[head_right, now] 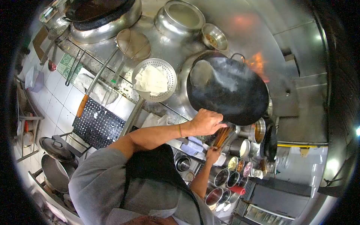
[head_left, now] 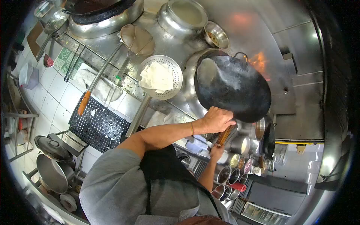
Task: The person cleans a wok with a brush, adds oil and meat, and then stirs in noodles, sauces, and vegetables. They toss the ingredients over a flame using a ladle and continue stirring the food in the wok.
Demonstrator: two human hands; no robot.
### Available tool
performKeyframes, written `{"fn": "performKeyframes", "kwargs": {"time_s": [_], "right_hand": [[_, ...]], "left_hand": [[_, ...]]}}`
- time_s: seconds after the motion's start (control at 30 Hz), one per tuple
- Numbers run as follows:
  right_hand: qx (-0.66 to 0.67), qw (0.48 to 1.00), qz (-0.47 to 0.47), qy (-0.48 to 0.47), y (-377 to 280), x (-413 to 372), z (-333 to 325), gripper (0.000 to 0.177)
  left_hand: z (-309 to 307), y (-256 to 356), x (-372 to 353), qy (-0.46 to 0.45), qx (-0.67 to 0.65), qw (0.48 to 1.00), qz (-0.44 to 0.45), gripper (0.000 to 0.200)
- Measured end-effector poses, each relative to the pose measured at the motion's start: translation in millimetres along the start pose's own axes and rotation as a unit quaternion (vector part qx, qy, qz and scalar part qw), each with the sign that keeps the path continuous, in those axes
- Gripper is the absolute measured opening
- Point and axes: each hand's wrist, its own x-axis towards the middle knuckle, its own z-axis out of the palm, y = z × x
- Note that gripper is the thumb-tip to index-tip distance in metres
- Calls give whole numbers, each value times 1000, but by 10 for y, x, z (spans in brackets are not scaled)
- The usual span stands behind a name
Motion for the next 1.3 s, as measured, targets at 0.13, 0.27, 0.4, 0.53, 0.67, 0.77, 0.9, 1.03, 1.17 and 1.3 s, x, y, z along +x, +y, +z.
{"fn": "performKeyframes", "kwargs": {"time_s": [0.13,0.27,0.4,0.53,0.67,0.77,0.9,1.03,1.17,1.3], "right_hand": [[0,999,-16,34,143,68,115,64],[18,999,-11,24,145,32,119,66],[13,999,-25,28,175,55,123,68],[26,998,-29,40,195,78,154,66],[13,994,-47,100,143,43,172,48],[3,999,-21,36,100,46,96,66],[5,1000,-7,24,170,114,152,67],[-23,1000,-6,20,62,54,109,65],[-3,995,-56,84,149,121,193,50],[3,993,-82,83,155,92,142,52]], "left_hand": [[-23,15,96,36,-22,999,-21,39],[-156,62,241,84,-53,995,-25,41],[-159,61,330,140,-93,985,-33,41],[-186,85,340,139,-97,984,-58,39],[-206,113,317,167,-126,975,-71,39],[-198,103,317,183,-142,971,-66,41],[-301,135,328,166,-155,968,-105,36],[-282,39,316,173,-128,969,-118,38],[-305,10,306,209,-147,964,-80,43],[-297,9,278,225,-132,963,-69,44]]}}
